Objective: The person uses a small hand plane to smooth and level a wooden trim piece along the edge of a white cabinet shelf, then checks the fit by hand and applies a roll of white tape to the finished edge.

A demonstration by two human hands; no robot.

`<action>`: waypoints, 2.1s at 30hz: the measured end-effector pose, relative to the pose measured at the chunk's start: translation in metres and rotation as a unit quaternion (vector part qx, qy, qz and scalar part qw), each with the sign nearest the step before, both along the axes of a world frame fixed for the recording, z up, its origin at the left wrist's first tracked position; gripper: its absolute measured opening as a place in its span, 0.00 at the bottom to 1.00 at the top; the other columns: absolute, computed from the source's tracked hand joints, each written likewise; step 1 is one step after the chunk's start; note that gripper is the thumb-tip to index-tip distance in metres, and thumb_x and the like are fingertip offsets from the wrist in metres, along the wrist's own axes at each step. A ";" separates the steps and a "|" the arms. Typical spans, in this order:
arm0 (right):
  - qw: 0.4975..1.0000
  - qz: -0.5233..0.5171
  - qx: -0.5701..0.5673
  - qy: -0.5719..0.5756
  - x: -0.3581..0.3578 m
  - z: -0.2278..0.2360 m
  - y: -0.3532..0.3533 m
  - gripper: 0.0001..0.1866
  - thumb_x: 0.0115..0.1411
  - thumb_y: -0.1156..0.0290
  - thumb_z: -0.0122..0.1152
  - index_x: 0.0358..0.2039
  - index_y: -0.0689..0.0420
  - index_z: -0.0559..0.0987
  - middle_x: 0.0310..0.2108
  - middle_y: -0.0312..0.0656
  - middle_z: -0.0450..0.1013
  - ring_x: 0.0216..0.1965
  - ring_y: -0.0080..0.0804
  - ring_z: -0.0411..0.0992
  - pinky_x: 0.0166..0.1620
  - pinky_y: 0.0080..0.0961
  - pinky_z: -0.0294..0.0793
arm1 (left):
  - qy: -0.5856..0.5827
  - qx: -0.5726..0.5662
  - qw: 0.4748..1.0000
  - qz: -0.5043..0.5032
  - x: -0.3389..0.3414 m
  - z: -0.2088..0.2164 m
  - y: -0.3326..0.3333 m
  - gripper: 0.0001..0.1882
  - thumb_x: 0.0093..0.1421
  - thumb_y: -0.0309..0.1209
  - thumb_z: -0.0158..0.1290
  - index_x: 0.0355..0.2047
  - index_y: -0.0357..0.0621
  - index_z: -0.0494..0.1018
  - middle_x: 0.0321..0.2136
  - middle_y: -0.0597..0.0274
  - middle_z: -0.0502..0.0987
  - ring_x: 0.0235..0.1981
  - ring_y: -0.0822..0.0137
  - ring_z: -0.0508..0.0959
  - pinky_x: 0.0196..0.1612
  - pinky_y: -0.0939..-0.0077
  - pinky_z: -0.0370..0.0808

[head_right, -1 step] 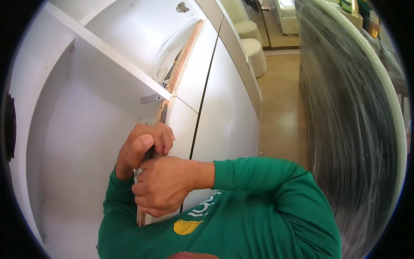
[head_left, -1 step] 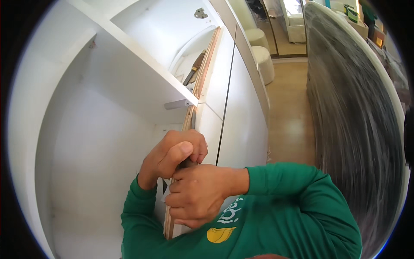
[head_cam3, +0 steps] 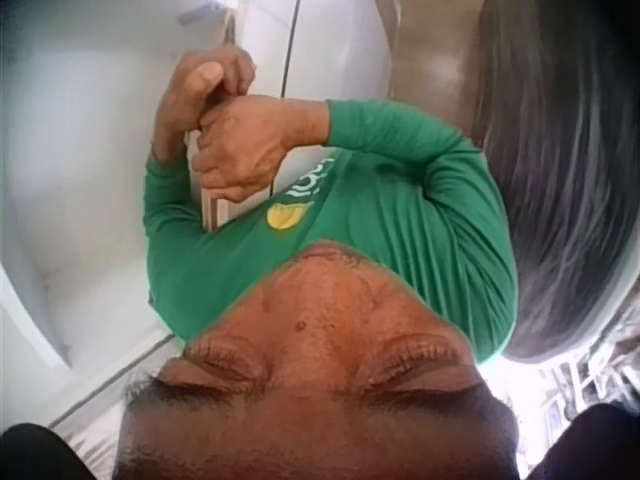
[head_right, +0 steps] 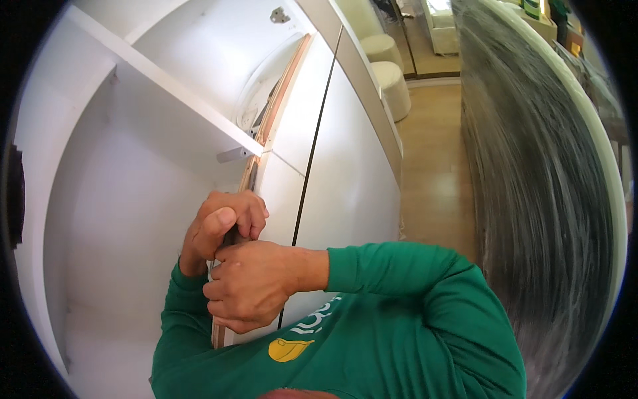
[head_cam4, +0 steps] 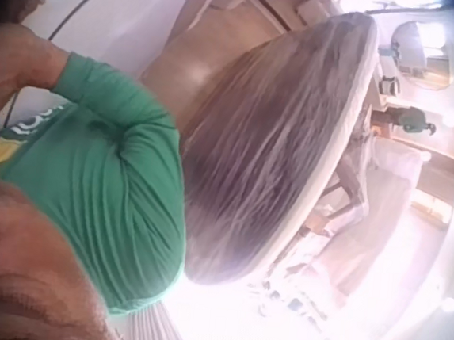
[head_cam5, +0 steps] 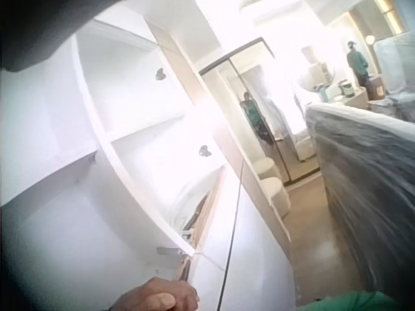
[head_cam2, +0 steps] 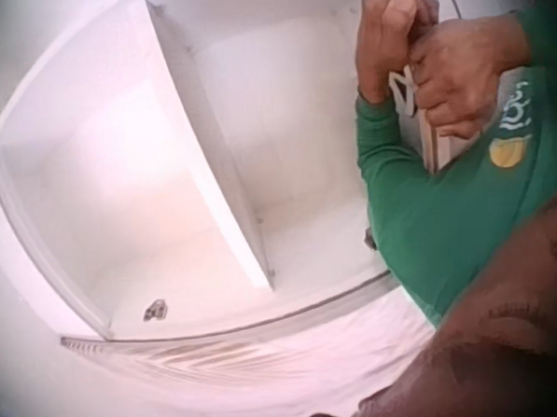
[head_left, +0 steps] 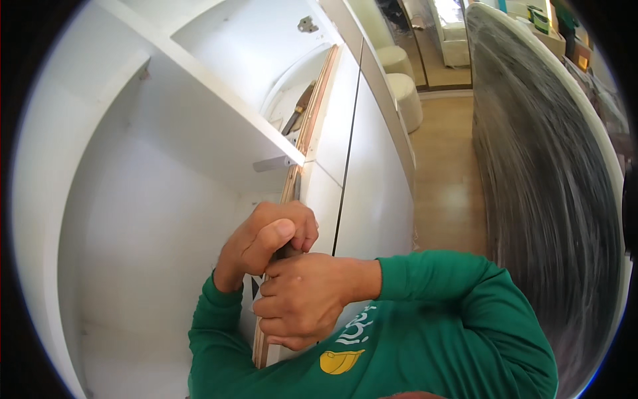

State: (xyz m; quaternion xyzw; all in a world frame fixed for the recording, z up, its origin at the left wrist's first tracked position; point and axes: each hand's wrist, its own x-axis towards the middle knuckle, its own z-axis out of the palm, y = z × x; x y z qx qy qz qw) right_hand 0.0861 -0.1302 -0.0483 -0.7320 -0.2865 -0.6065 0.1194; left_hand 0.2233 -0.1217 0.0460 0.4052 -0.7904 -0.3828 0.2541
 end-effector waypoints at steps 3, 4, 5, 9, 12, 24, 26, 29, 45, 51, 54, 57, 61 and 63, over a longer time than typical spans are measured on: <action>0.999 -0.031 -0.012 0.039 0.000 0.004 0.000 0.17 0.66 0.59 0.67 0.24 0.53 0.76 0.24 0.37 0.67 0.22 0.38 0.69 0.32 0.39 0.68 | 0.021 0.012 1.000 -0.010 0.008 -0.003 -0.005 0.25 0.73 0.45 0.42 0.25 0.38 0.69 0.27 0.50 0.77 0.30 0.59 0.75 0.39 0.63 0.75; 0.999 -0.033 -0.008 0.037 -0.001 0.005 0.000 0.16 0.66 0.59 0.67 0.24 0.53 0.76 0.24 0.37 0.67 0.23 0.38 0.69 0.33 0.39 0.68 | 0.022 0.005 1.000 -0.014 0.007 -0.003 -0.006 0.25 0.73 0.45 0.41 0.25 0.38 0.69 0.27 0.50 0.78 0.30 0.59 0.75 0.39 0.64 0.75; 0.999 -0.034 -0.005 0.035 -0.002 0.004 0.000 0.16 0.66 0.59 0.67 0.24 0.53 0.77 0.25 0.38 0.67 0.24 0.37 0.70 0.34 0.39 0.68 | 0.023 -0.002 1.000 -0.017 0.005 -0.003 -0.006 0.26 0.74 0.45 0.41 0.25 0.38 0.69 0.27 0.50 0.78 0.30 0.60 0.75 0.39 0.64 0.75; 0.998 -0.037 0.025 0.045 -0.010 0.002 0.004 0.13 0.65 0.61 0.66 0.26 0.53 0.78 0.26 0.38 0.67 0.30 0.37 0.71 0.37 0.39 0.67 | 0.065 0.001 0.997 0.029 0.001 -0.010 -0.001 0.30 0.81 0.45 0.41 0.24 0.38 0.70 0.28 0.52 0.80 0.30 0.61 0.76 0.41 0.65 0.76; 0.994 -0.049 0.051 0.078 -0.011 0.011 0.010 0.16 0.66 0.58 0.65 0.24 0.53 0.80 0.26 0.36 0.70 0.36 0.38 0.71 0.42 0.41 0.69 | 0.097 -0.027 0.995 0.023 0.002 -0.008 -0.003 0.33 0.86 0.48 0.41 0.25 0.38 0.73 0.28 0.56 0.81 0.32 0.60 0.78 0.43 0.64 0.77; 0.998 -0.044 0.040 0.021 0.012 0.006 0.008 0.14 0.44 0.60 0.67 0.21 0.54 0.73 0.25 0.39 0.68 0.33 0.40 0.66 0.33 0.41 0.64 | -0.013 -0.076 0.997 0.028 0.006 -0.008 -0.001 0.19 0.64 0.46 0.73 0.32 0.43 0.83 0.27 0.64 0.80 0.30 0.63 0.80 0.34 0.69 0.76; 0.998 -0.045 0.037 0.017 0.013 0.005 0.007 0.14 0.45 0.59 0.67 0.21 0.54 0.73 0.25 0.40 0.68 0.33 0.40 0.66 0.34 0.42 0.63 | 0.003 -0.069 0.997 0.043 0.003 -0.007 0.001 0.19 0.63 0.46 0.74 0.32 0.44 0.83 0.26 0.65 0.79 0.29 0.63 0.79 0.33 0.69 0.75; 0.998 -0.040 0.043 -0.004 0.016 0.002 0.016 0.15 0.45 0.58 0.66 0.22 0.54 0.74 0.26 0.40 0.68 0.34 0.41 0.65 0.35 0.42 0.63 | 0.013 -0.096 0.995 0.023 0.002 -0.008 0.005 0.18 0.63 0.45 0.74 0.31 0.44 0.83 0.26 0.67 0.78 0.28 0.63 0.78 0.32 0.69 0.74; 0.997 -0.049 0.053 0.011 0.013 0.001 0.002 0.14 0.45 0.57 0.66 0.23 0.53 0.75 0.26 0.39 0.66 0.35 0.40 0.65 0.36 0.40 0.63 | -0.017 -0.092 0.992 0.085 -0.001 -0.010 -0.008 0.18 0.65 0.45 0.73 0.31 0.44 0.85 0.25 0.64 0.79 0.24 0.64 0.76 0.29 0.68 0.71; 0.998 -0.042 0.039 -0.003 0.013 0.007 0.005 0.15 0.46 0.56 0.67 0.23 0.53 0.75 0.27 0.38 0.67 0.34 0.39 0.65 0.36 0.42 0.62 | -0.029 -0.071 0.992 0.099 -0.003 0.001 0.002 0.20 0.65 0.48 0.73 0.32 0.44 0.84 0.26 0.63 0.80 0.24 0.63 0.77 0.29 0.69 0.71; 0.998 -0.011 0.057 0.028 0.000 0.005 0.025 0.15 0.46 0.55 0.67 0.23 0.53 0.75 0.27 0.39 0.68 0.34 0.40 0.66 0.36 0.43 0.62 | -0.026 -0.068 0.996 0.048 0.000 0.000 0.005 0.20 0.65 0.48 0.73 0.31 0.43 0.84 0.26 0.64 0.80 0.25 0.63 0.78 0.29 0.68 0.71; 0.998 -0.032 0.046 0.021 -0.001 0.005 0.016 0.16 0.46 0.55 0.67 0.22 0.53 0.75 0.27 0.39 0.68 0.35 0.40 0.66 0.36 0.43 0.63 | -0.004 -0.059 0.998 0.035 -0.001 -0.006 0.007 0.20 0.65 0.48 0.73 0.30 0.43 0.84 0.26 0.64 0.80 0.25 0.63 0.77 0.29 0.67 0.72; 0.998 -0.039 0.045 0.000 0.001 0.002 0.009 0.15 0.46 0.56 0.67 0.22 0.53 0.75 0.27 0.39 0.69 0.35 0.40 0.66 0.36 0.41 0.64 | -0.029 -0.052 0.995 0.074 -0.011 0.000 -0.001 0.20 0.69 0.48 0.70 0.32 0.43 0.86 0.23 0.64 0.78 0.21 0.66 0.75 0.26 0.68 0.71; 0.998 -0.037 0.052 0.010 0.003 0.003 0.008 0.15 0.46 0.57 0.67 0.22 0.54 0.75 0.27 0.39 0.69 0.35 0.40 0.66 0.36 0.40 0.64 | -0.045 -0.062 0.992 0.103 -0.009 -0.003 -0.004 0.21 0.71 0.49 0.68 0.32 0.42 0.86 0.22 0.64 0.78 0.21 0.69 0.74 0.25 0.70 0.71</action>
